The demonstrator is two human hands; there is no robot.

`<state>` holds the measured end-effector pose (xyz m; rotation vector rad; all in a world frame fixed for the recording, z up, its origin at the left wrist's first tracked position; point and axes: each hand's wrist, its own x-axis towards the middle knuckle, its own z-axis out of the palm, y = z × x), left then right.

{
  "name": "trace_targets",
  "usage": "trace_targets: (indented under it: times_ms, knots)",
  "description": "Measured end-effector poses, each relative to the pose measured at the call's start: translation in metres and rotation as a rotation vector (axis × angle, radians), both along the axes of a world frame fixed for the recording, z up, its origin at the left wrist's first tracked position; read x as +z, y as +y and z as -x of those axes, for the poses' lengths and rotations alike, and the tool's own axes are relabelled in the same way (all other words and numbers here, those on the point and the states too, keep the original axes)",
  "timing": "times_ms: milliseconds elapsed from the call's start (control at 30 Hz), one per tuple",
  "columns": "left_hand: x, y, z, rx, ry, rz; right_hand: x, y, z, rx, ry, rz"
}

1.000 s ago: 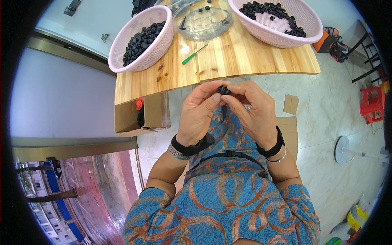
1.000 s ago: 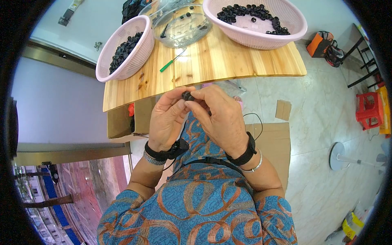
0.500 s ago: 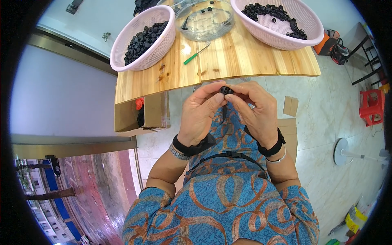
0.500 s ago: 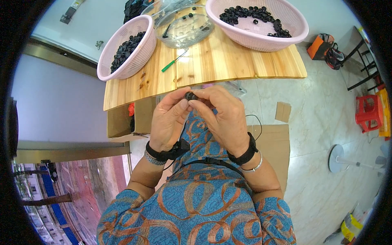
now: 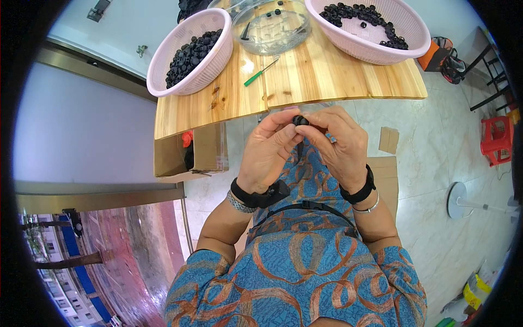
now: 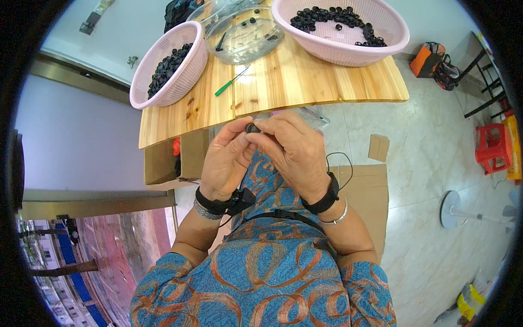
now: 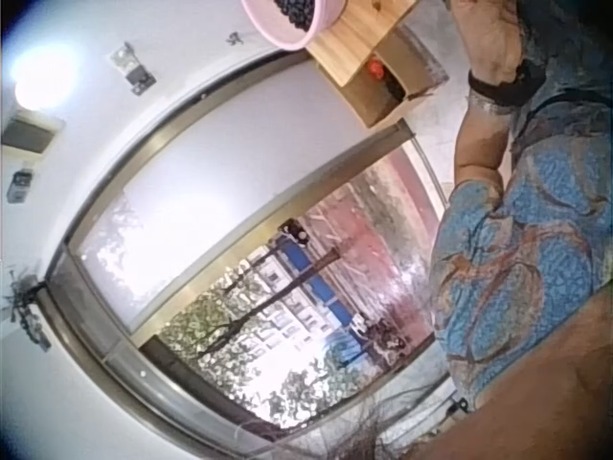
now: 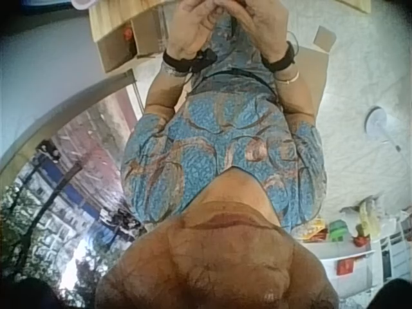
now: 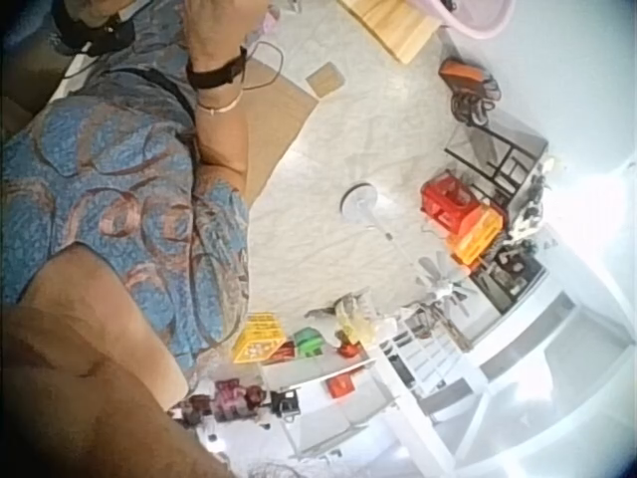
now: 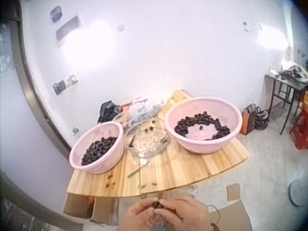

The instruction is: The recorder is inspecting and sorting small black circular shoe components (possibly eyelets or buttons) from one basket to another.

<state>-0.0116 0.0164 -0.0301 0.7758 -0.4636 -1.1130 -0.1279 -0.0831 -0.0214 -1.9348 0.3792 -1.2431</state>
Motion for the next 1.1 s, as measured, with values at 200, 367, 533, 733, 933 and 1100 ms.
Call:
trace_targets:
  times_ms: [200, 367, 533, 733, 933, 1100]
  knots:
    - [0.004, 0.002, 0.003, 0.072, -0.222, 0.008, 0.003, 0.000, 0.003, 0.013, -0.032, 0.075]
    - [0.008, 0.001, 0.007, 0.141, -0.325, -0.009, 0.006, 0.002, 0.005, 0.006, -0.033, 0.081]
    - [0.010, 0.004, 0.006, 0.143, -0.282, -0.001, 0.010, 0.002, 0.006, 0.009, -0.007, 0.116]
    - [0.009, 0.005, 0.004, 0.097, -0.373, -0.058, 0.010, 0.002, 0.005, 0.000, -0.006, 0.129]
    - [0.001, 0.001, 0.010, 0.227, -0.520, 0.048, 0.008, 0.004, 0.001, -0.030, -0.046, 0.136]
    - [0.006, 0.004, 0.014, 0.046, -0.148, 0.006, 0.000, -0.005, 0.004, 0.014, -0.097, 0.176]
